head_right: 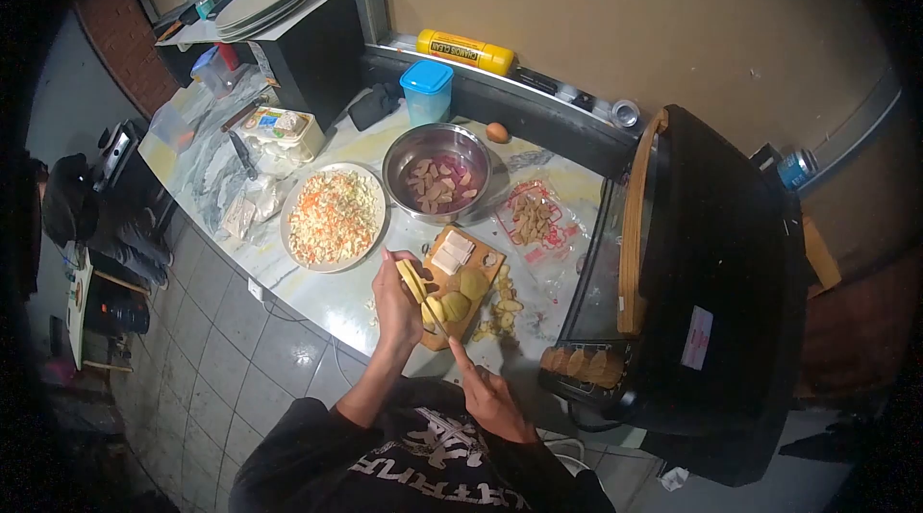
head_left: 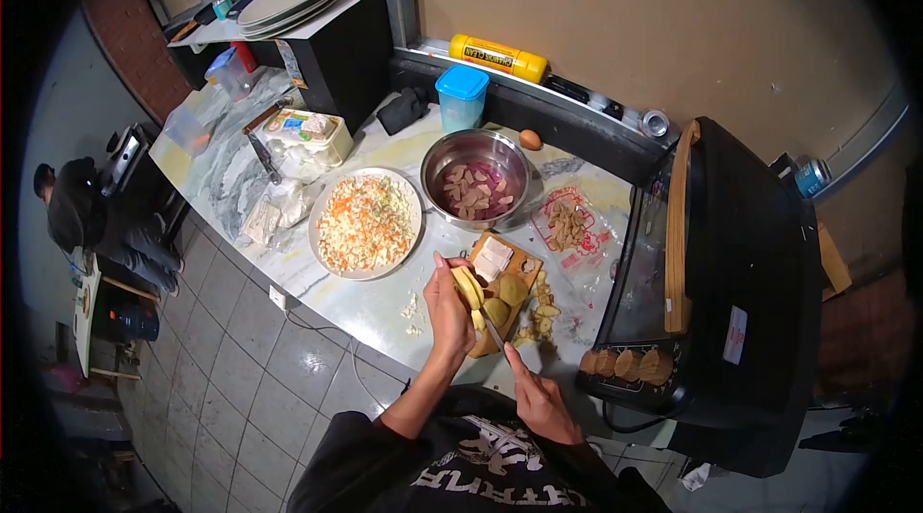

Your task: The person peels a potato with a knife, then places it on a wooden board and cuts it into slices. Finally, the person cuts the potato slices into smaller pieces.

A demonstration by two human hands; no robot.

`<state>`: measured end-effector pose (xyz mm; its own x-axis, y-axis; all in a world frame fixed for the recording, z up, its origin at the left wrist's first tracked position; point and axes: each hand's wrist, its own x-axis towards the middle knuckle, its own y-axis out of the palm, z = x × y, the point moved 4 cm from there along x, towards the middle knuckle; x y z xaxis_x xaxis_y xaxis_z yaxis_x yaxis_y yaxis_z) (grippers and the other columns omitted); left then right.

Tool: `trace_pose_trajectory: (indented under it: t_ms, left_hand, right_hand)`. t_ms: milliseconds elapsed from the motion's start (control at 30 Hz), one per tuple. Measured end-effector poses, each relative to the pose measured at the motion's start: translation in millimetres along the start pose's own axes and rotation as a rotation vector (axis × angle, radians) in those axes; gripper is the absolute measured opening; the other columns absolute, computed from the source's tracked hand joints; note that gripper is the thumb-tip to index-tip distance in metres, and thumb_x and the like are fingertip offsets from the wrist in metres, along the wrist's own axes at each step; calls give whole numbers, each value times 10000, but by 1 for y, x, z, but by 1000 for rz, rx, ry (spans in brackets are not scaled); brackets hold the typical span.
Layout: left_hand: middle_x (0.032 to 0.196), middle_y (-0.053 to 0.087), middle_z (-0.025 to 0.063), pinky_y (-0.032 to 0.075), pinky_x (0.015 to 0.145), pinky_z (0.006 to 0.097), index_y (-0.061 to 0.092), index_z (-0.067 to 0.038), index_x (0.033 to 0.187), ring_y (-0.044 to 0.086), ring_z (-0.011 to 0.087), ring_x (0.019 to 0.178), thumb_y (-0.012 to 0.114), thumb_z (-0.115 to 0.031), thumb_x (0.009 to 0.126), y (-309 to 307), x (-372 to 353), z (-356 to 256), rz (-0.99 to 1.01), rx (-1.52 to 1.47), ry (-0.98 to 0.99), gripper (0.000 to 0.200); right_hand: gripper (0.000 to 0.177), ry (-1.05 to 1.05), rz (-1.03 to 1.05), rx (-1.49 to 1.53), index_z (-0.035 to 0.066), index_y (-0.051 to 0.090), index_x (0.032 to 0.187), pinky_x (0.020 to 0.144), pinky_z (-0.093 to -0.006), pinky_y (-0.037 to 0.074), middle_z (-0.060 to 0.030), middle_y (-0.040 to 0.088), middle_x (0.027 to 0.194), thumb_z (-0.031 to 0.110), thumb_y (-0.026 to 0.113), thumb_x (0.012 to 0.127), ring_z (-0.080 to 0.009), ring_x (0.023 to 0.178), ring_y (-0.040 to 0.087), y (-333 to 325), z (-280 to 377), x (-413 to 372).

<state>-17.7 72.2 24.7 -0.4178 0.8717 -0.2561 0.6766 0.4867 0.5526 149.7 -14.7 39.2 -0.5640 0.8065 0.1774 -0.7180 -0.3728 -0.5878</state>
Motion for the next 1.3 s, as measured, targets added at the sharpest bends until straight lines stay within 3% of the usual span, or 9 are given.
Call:
trace_pose_trajectory:
  t_ms: [67,133,267,333,667,933,1033,1133,1300]
  left_hand:
    - [736,485,13,474,611,319,514,-86,880,520,140,652,355,-431,1015,3,-3,3,-35,-40,-17,403]
    - [718,473,12,460,602,310,510,-84,865,504,138,638,347,-433,1018,1,-4,8,-74,-80,-39,415]
    - [703,446,12,414,575,301,491,-81,828,445,132,604,332,-454,1017,-2,-4,19,-75,-52,-15,448]
    - [696,445,15,411,566,296,486,-77,825,445,133,586,317,-486,1010,-5,-1,20,-100,-18,22,480]
    - [615,517,18,398,508,256,489,-67,724,485,99,527,253,-464,1028,-12,2,17,-158,184,251,553]
    - [683,570,54,427,547,268,536,-34,808,530,119,581,242,-452,1033,-15,-2,32,-73,209,191,558]
    - [688,502,45,441,584,291,506,-50,784,497,134,594,268,-485,1020,-5,-15,32,-28,475,219,548]
    - [754,511,48,470,643,307,509,-48,875,502,135,648,258,-499,1016,10,-22,34,-58,94,-15,534]
    - [790,510,35,459,702,334,509,-85,894,507,137,715,341,-427,1019,-1,-14,42,75,-122,-175,401]
  right_hand:
    - [677,14,1,2,16,318,1446,542,-387,424,-159,508,664,-119,508,809,-311,589,554,2,0,0]
    - [611,76,-3,23,15,351,1423,595,-352,456,-247,570,778,-112,477,838,-385,677,594,8,-5,-2]
    - [708,8,-29,-2,1,302,1448,556,-393,435,-168,516,674,-140,500,783,-327,603,558,12,-3,0]
    - [641,61,-7,30,11,325,1434,575,-371,442,-246,544,723,-123,464,823,-389,633,571,10,0,3]
    - [664,34,2,-14,8,319,1438,615,-402,468,-267,579,758,-134,472,808,-420,712,607,9,2,6]
    - [663,119,27,-6,23,312,1445,614,-384,468,-252,576,754,-133,468,819,-397,695,606,9,-3,3]
    - [775,87,-37,-3,60,279,1470,573,-405,463,-179,557,687,-135,540,767,-326,629,604,10,-3,6]
    - [798,76,-63,-8,59,269,1473,573,-386,466,-171,560,697,-150,550,756,-302,630,605,2,3,12]
    - [793,142,3,-99,98,280,1476,567,-385,465,-172,560,684,-128,546,764,-321,627,605,6,-5,9]
